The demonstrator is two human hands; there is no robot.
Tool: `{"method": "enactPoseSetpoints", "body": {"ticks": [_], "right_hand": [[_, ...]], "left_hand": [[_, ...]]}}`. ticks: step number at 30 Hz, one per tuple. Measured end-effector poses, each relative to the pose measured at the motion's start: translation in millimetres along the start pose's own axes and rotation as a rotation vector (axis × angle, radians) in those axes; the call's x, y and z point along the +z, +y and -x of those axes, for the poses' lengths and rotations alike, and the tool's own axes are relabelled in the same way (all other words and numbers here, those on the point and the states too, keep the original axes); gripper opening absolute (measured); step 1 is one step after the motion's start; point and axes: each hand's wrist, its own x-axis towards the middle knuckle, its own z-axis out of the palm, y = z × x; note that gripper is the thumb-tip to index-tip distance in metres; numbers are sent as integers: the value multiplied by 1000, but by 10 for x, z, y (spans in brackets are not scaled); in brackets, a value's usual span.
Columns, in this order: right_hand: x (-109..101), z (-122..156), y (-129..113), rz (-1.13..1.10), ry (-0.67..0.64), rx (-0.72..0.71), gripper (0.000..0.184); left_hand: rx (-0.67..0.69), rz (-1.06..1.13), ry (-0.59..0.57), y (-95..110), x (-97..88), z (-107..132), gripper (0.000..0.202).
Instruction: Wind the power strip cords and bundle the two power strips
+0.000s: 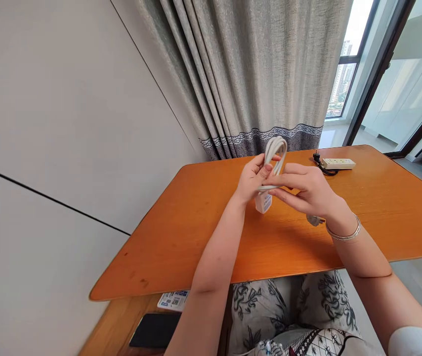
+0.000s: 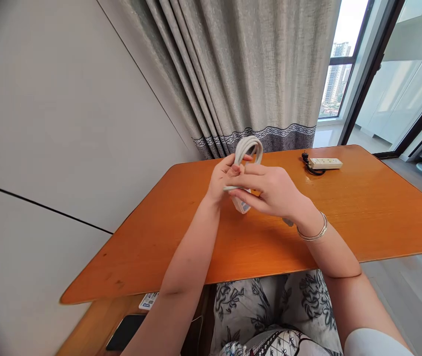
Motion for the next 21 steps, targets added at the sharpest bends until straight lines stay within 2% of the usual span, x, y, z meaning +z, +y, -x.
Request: {"method": "enactPoseSetpoints", "body": {"ticks": [4,8,15,21], "right_hand": [[-43,-10,117,69,189,86,20],[-91,11,256,128,258,206,20],[-213,95,494,201,241,368,30],[-241,90,632,-66,146,373,37]], "left_hand": [[-138,112,-94,-77,124,39,59],[-206,190,-195,-88,218,81,72],[-249,201,-362,52,208,105,67],[-289,212,-429,53,189,124,67]]}}
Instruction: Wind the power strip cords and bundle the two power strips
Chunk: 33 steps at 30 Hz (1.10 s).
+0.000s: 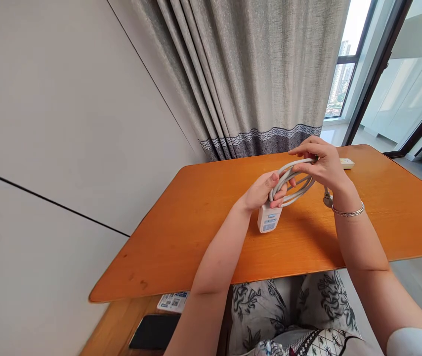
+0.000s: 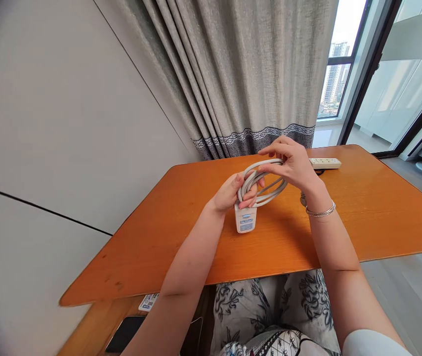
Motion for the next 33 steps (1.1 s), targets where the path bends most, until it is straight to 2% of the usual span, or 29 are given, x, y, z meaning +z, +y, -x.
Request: {"method": "enactPoseSetpoints", "body": {"ticks": [4,10,14,18,25,33], "right_hand": [[16,-7,7,-208,-38,65,43],[223,0,-46,-464,-35,285,61],[373,-24,-85,-592,-12,436,72],[381,-18,-66,-680,-13,450,65],[337,27,-65,-824,-108,477,55],[544,16,-131,-972,15,513,48]], "left_hand": [[-8,101,43,3,-5,-2,66],[25,473,340,170,10,11,74],[36,527,450,209,31,-5,75],[52,478,491,192,24,-24,72],[63,451,509,243,33,-28,70],[55,394,571,276,-1,-42,66]]}}
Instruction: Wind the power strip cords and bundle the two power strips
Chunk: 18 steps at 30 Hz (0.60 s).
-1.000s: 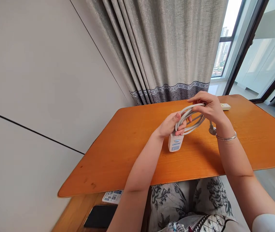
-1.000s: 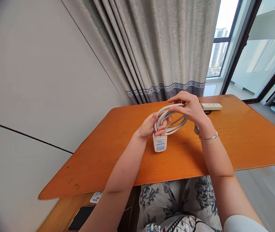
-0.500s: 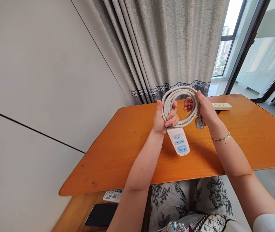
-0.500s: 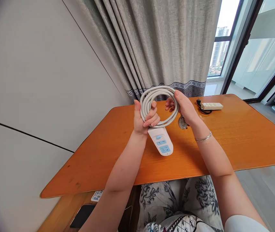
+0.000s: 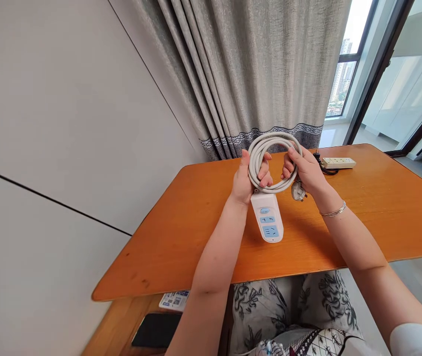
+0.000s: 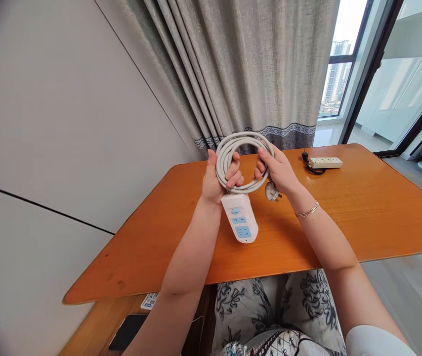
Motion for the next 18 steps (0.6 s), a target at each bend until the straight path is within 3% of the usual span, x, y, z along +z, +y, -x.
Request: {"method": "enactPoseSetpoints", "body": {"ticks": [9,13,18], "right_hand": [[106,31,-114,-24,77,182,62],[97,22,-121,-7,127,157,65],[99,10,-102,69,215,87,65]], "left_hand": [[59,-90,-21,6,-72,27,66],[58,-101,-48,-46,-100,-2,67],[38,-160,-2,-84,-109,-71,65]]}}
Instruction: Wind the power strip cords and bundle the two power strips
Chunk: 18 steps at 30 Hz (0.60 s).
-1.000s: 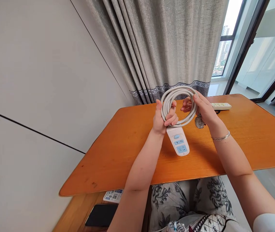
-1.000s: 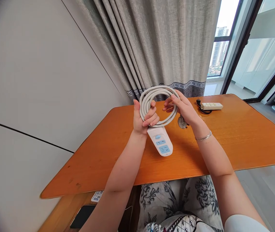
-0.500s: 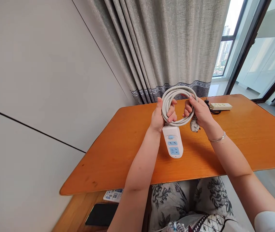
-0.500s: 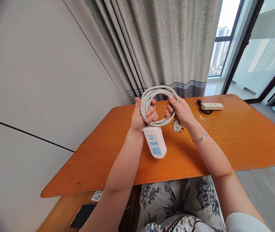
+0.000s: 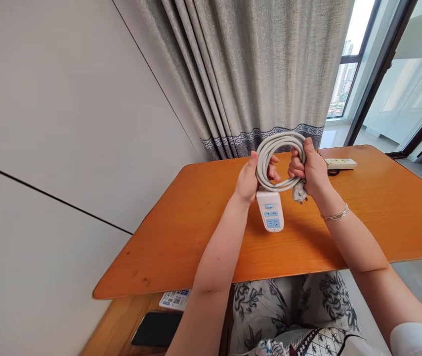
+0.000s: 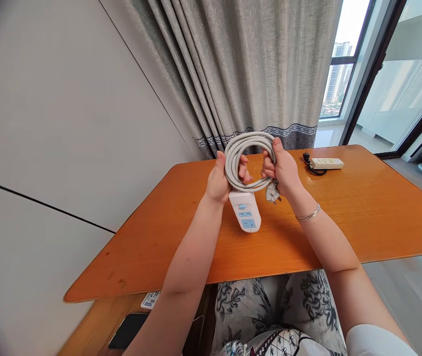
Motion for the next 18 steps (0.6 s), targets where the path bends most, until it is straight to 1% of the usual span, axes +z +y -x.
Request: {"method": "enactPoseSetpoints", "body": {"ticks": [2,4,6,8,11,12,14,16,18], "right_hand": [[-4,-4,-4,6,22,-41,65],[-28,-15,-12,0,57,-85,65],[-81,-40,-18,4,112,-125,65],[-160,-81,-14,35,177,-166,65],[-291,-148,13,104,243,-248,65],[-327,-166,24,129,248,-279,65],[-381,-191,48,171,245,-331,65],[-406,-204,72,185,261,-367,64],[-402,-214,108,176,299,-397,62]], "left_hand": [[2,-27,-12,-16,-7,-22,64],[17,-86,-61,-38,-31,-41,62],[51,-203,-132,-64,-73,-60,55],[93,-346,-173,-93,-121,-82,45],[101,-478,-155,-126,-172,-109,38],[82,-478,-149,-129,-180,-111,35],[19,-412,-157,-115,-178,-105,32],[-57,-276,-162,-76,-152,-87,30],[-122,-117,-131,-31,-101,-66,27]]}}
